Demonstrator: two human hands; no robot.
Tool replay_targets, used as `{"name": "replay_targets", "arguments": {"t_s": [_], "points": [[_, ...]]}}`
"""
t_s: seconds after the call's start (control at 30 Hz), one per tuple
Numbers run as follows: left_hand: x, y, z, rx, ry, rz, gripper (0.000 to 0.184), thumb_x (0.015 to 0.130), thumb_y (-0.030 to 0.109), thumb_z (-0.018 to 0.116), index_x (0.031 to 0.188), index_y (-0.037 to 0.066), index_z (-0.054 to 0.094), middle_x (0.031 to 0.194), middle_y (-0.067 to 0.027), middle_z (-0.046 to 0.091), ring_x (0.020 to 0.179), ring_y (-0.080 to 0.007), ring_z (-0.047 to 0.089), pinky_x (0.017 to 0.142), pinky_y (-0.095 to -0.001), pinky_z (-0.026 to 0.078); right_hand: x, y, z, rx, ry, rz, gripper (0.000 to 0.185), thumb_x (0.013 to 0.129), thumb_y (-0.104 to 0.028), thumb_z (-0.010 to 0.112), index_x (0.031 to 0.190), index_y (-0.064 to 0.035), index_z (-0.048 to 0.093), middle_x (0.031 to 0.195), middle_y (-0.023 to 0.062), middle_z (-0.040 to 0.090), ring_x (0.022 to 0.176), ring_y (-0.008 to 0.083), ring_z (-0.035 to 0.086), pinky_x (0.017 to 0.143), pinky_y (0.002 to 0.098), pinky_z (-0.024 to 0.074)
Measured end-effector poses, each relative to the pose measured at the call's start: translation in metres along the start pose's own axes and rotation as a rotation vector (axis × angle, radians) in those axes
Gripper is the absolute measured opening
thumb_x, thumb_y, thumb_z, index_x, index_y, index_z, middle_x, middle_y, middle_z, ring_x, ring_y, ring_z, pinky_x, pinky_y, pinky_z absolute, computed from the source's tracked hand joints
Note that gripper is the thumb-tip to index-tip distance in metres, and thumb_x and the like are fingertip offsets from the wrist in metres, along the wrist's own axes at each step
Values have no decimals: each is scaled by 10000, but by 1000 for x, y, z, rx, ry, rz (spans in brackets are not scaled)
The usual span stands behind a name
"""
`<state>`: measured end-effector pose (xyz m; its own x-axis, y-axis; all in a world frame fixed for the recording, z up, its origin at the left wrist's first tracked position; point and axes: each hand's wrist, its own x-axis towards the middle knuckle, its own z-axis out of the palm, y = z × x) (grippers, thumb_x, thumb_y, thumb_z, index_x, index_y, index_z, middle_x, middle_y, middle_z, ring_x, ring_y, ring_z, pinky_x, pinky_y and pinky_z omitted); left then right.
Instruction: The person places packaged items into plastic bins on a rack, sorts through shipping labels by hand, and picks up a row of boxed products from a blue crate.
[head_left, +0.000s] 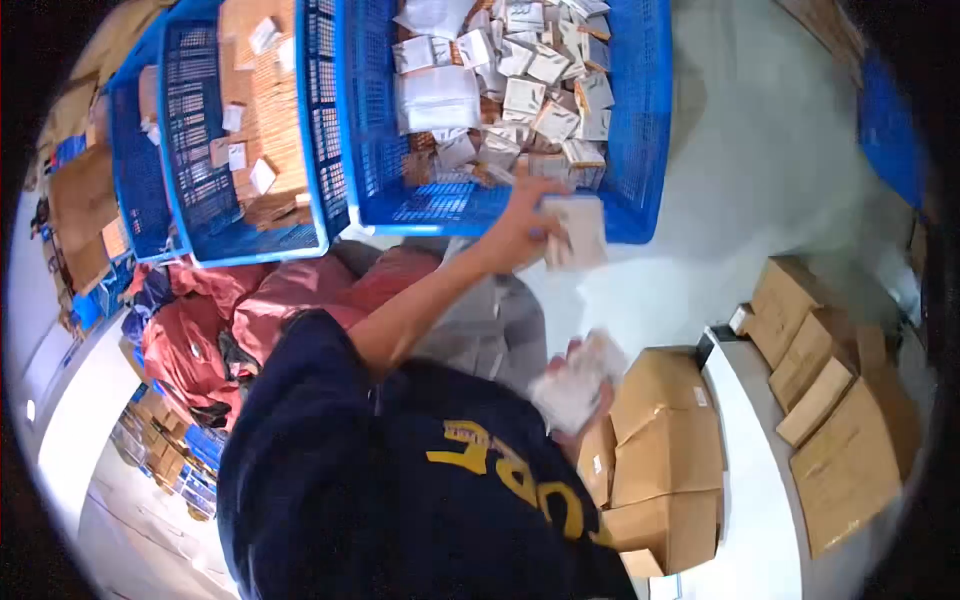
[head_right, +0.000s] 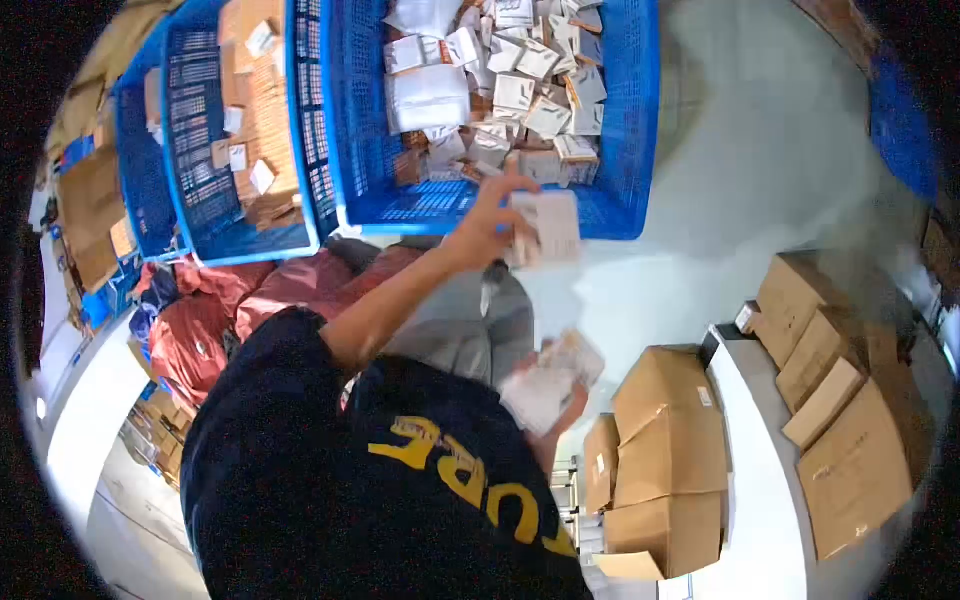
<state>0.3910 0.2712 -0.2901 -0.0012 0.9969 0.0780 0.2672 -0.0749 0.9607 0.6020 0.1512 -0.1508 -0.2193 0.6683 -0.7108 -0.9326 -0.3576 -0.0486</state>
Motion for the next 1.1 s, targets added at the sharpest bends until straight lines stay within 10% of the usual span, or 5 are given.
{"name": "replay_targets", "arguments": {"t_s": [0.03,0.1,0.2,0.53,1.1], "points": [[-14,46,-14,8,-79,114,289,701,-107,635,918,83,655,1235,-129,541,1182,-294,516,961,-410,444,-5,-9,1,-37,-115,107,660,845,-257,534,1441,-26,373,1237,211,580,1058,325,597,874,429,493],[-69,81,-12,-949,-253,-468,354,732,-133,618,975,121,656,1348,-120,483,1240,-288,481,1026,-404,406,-34,-23,-4,-163,-92,115,652,845,-241,538,1437,-18,380,1237,212,583,1062,324,599,877,428,496],[-98,181,-65,-346,-374,57,383,780,-59,619,1113,129,641,1370,-117,476,1265,-278,462,1047,-385,396,-37,-19,-14,-516,-16,106,627,847,-194,550,1422,6,401,1237,216,592,1073,320,604,884,426,503],[-251,325,-124,-730,474,-352,283,958,85,563,1231,11,577,1256,-113,551,1129,-172,535,923,-281,448,-69,47,35,-893,-389,391,547,844,-24,537,1385,12,457,1268,215,593,1043,310,639,908,381,524],[-403,317,-321,-121,720,-338,263,1002,196,541,884,-15,646,705,-12,578,578,-89,466,537,-237,405,-120,327,83,-1108,-1064,580,762,784,-170,555,1504,-98,316,1396,181,517,1198,368,567,1009,511,459]]}}
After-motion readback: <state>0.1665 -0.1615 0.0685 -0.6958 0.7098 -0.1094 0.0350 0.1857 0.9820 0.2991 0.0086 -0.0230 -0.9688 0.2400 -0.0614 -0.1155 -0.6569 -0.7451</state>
